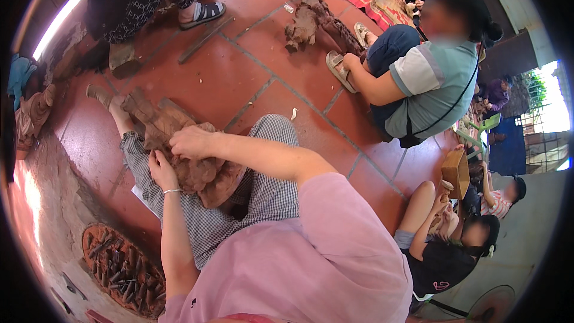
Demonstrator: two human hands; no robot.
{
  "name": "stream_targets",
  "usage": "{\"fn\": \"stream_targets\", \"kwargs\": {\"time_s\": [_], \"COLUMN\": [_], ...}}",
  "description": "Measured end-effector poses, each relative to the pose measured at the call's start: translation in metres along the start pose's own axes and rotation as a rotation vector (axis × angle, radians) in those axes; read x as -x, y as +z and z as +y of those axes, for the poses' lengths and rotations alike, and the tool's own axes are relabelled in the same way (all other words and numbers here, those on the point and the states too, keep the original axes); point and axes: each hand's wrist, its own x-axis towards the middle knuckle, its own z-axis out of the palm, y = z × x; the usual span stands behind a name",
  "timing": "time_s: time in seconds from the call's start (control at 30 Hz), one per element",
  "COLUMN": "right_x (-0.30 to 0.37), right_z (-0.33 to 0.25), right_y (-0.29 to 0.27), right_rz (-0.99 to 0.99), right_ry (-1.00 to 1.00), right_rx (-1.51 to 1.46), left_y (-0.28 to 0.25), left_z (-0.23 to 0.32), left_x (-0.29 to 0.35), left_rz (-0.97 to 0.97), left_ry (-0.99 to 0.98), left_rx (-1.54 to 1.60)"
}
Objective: The person sits on the floor and carves a wooden figurine by hand, shaping and smoothing its surface. The person rotates the figurine to work on different sides and continues refining the details throughout the clip.
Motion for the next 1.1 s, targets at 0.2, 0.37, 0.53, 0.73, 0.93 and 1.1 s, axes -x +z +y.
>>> {"fn": "stream_targets", "kwargs": {"time_s": [0.2,0.37,0.53,0.73,0.93,1.1], "right_x": [0.013,0.003,0.012,-0.003,0.007,0.004], "right_z": [0.005,-0.006,-0.004,-0.012,-0.006,-0.003], "right_y": [-0.011,0.004,-0.013,0.011,-0.015,0.006], "right_rz": [0.003,0.045,-0.062,0.026,-0.077,0.032], "right_ry": [0.065,0.085,0.105,0.145,0.133,0.1], "right_rx": [0.006,0.044,0.135,0.092,0.091,0.016], "left_y": [0.005,0.002,0.002,0.003,0.0,0.005], "left_z": [-0.003,-0.005,-0.002,-0.004,0.001,0.005], "left_x": [0.0,-0.001,-0.001,-0.002,0.001,0.002], "left_rz": [0.008,0.005,0.0,-0.007,-0.002,0.006], "left_ry": [0.008,0.023,0.0,-0.018,0.003,-0.003], "left_rx": [-0.023,-0.046,-0.015,0.03,0.006,0.031]}}
